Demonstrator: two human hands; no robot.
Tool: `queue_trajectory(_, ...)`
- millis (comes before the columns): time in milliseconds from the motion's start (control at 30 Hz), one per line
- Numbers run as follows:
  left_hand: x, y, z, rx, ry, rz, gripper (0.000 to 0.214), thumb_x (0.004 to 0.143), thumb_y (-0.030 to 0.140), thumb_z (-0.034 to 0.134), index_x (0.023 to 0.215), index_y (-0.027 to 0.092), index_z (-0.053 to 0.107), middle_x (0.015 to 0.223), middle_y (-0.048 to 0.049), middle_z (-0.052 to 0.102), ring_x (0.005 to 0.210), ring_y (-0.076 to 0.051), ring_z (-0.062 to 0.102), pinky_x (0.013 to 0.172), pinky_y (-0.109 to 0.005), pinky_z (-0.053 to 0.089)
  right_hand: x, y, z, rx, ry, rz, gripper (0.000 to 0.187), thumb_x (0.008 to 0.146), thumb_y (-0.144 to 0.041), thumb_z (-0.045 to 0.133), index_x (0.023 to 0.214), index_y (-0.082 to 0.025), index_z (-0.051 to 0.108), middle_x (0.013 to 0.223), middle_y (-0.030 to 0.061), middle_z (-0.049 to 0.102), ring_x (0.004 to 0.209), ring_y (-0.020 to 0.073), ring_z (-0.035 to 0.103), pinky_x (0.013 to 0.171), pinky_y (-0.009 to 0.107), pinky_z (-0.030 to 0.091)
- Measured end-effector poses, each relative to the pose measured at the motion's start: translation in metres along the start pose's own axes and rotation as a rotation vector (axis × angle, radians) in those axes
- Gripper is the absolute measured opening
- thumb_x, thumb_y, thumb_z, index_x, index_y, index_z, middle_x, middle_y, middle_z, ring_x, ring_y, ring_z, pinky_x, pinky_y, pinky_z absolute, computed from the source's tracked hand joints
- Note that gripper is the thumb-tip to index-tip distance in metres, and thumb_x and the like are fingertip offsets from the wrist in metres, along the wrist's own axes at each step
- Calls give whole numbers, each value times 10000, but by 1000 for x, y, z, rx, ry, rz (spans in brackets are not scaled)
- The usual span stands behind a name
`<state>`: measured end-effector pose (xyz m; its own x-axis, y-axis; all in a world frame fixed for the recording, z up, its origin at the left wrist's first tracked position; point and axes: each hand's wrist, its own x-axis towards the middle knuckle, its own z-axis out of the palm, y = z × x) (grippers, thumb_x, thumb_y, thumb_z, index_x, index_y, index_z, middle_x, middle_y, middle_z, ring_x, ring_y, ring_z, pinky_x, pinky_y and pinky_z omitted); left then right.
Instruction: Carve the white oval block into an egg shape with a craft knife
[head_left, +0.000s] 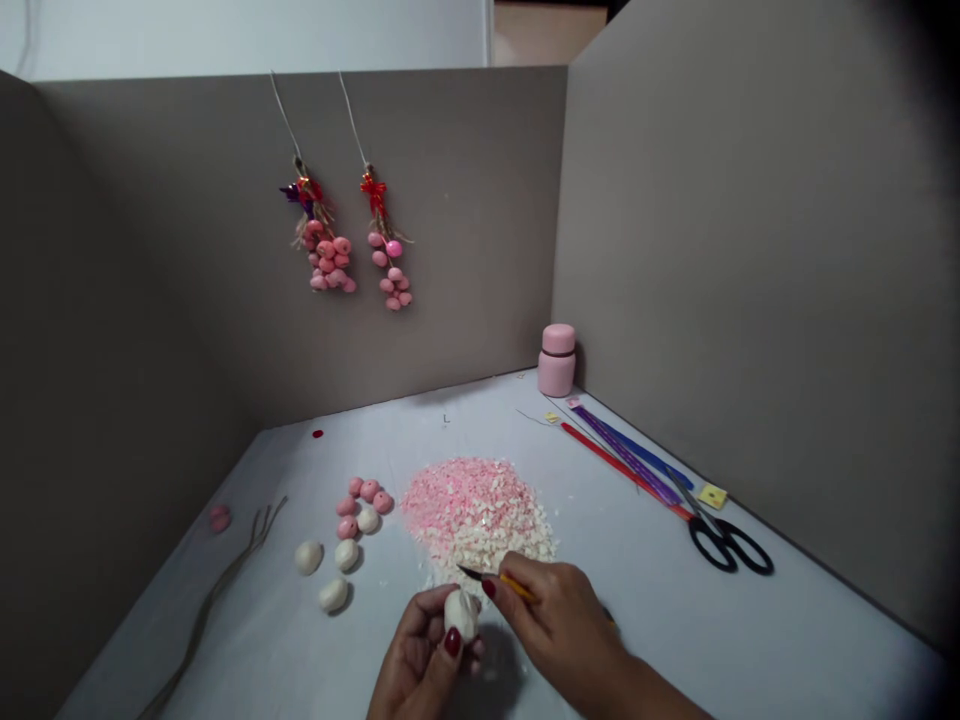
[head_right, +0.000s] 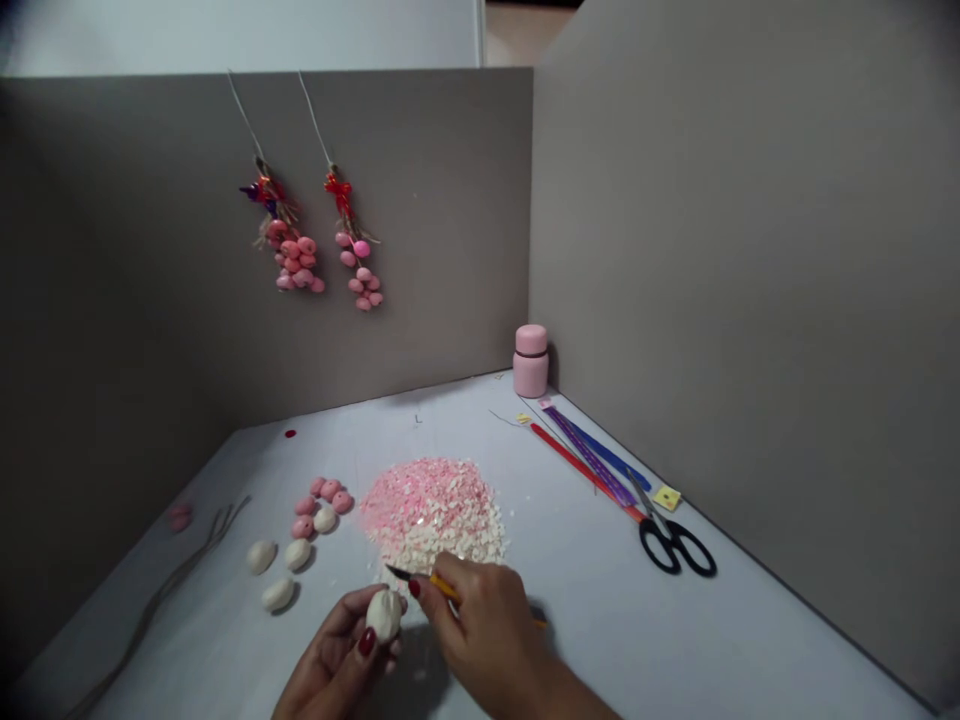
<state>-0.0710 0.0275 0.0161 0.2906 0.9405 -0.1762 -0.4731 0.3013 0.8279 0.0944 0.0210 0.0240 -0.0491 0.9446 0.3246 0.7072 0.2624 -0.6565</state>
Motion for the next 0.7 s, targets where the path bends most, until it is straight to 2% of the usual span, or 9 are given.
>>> queue_trajectory(133,4,-5,-6,-12,7,-18,319,616,378,832,868,203,746,654,-24,727,613,-132,612,641,-247,453,-5,-9,-1,50,-30,-78,317,941,-324,396,641,-221,398,553,-44,471,489,113,464,498,237,264)
queue_trajectory(267,7,-13,-13,-1,51,-14,382,598,375,842,933,223,737,761,-56,768,740,-194,658,750,-315,473,-7,-10,1,61,-99,-147,272,916,-321,401,664,-219,417,593,-24,524,525,124,504,510,236,290)
queue_trajectory(400,10,-17,-17,42,45,-4,365,578,353,856,890,198,746,770,-74,774,734,-205,660,732,-328,474,-7,-8,4,19,-103,-166,279,914,-336,388,660,-220,412,585,-18,530,519,130,500,506,248,277)
queue_trajectory(700,1,-5,-4,71,67,45,331,586,363,847,877,233,757,774,-47,761,752,-194,668,730,-287,483,-10,-8,6,-32,-60,-194,295,923,-336,393,657,-216,435,577,-15,555,513,132,512,503,254,270)
